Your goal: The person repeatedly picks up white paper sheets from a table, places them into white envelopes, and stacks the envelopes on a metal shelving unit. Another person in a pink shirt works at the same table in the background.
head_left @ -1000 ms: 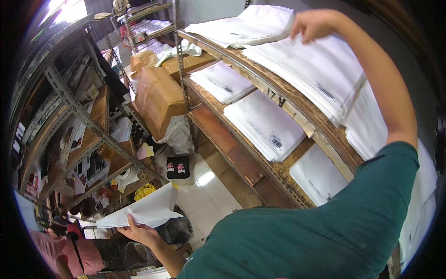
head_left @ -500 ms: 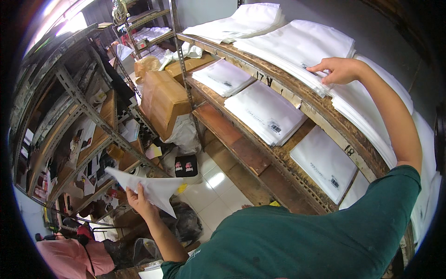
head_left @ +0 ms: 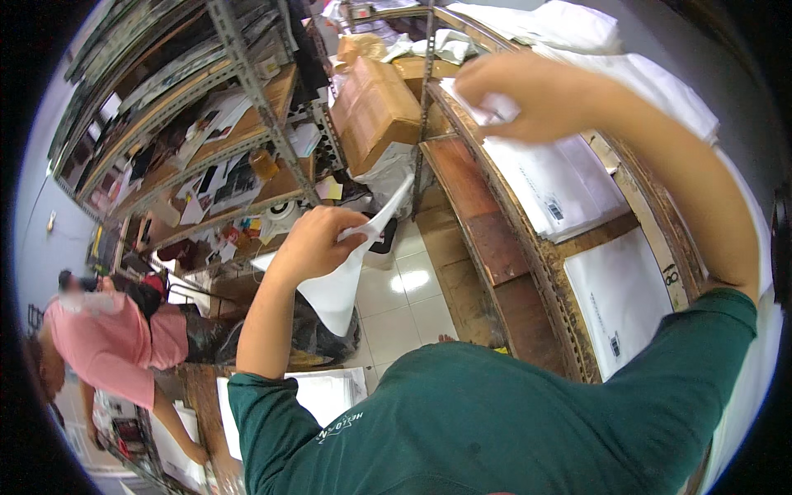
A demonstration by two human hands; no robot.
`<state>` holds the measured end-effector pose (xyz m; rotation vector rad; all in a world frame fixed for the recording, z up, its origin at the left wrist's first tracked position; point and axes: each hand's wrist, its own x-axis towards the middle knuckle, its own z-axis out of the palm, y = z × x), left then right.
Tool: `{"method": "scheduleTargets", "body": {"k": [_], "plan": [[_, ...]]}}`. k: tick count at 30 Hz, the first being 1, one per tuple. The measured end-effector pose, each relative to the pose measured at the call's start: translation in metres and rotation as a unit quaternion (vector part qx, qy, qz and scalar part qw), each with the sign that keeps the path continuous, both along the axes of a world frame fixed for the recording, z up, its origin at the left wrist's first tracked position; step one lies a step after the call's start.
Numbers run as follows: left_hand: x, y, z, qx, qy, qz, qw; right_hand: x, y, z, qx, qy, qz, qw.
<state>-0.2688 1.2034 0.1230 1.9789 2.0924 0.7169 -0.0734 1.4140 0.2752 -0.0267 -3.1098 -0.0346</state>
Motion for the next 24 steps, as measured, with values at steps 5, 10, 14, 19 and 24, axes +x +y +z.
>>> {"method": "scheduleTargets", "body": {"k": [5,10,14,19,24], "plan": [[0.014,-0.02,0.022,0.064,0.04,0.018,0.997,-0.045,-0.057,-0.068,0.003,-0.089,0.148,0.985],[0.021,-0.053,0.038,0.251,0.126,0.121,0.952,-0.065,-0.078,-0.072,-0.097,-0.052,0.204,0.973],[0.086,-0.078,0.06,0.434,-0.084,0.114,0.89,-0.077,-0.023,-0.044,-0.079,0.043,0.249,0.964],[0.143,-0.092,0.071,0.356,-0.377,-0.488,0.702,0.0,-0.028,0.069,-0.141,0.09,-0.115,0.979],[0.171,-0.094,0.086,0.266,-0.45,-0.539,0.66,0.087,0.161,0.114,-0.143,0.309,-0.307,0.889]]}}
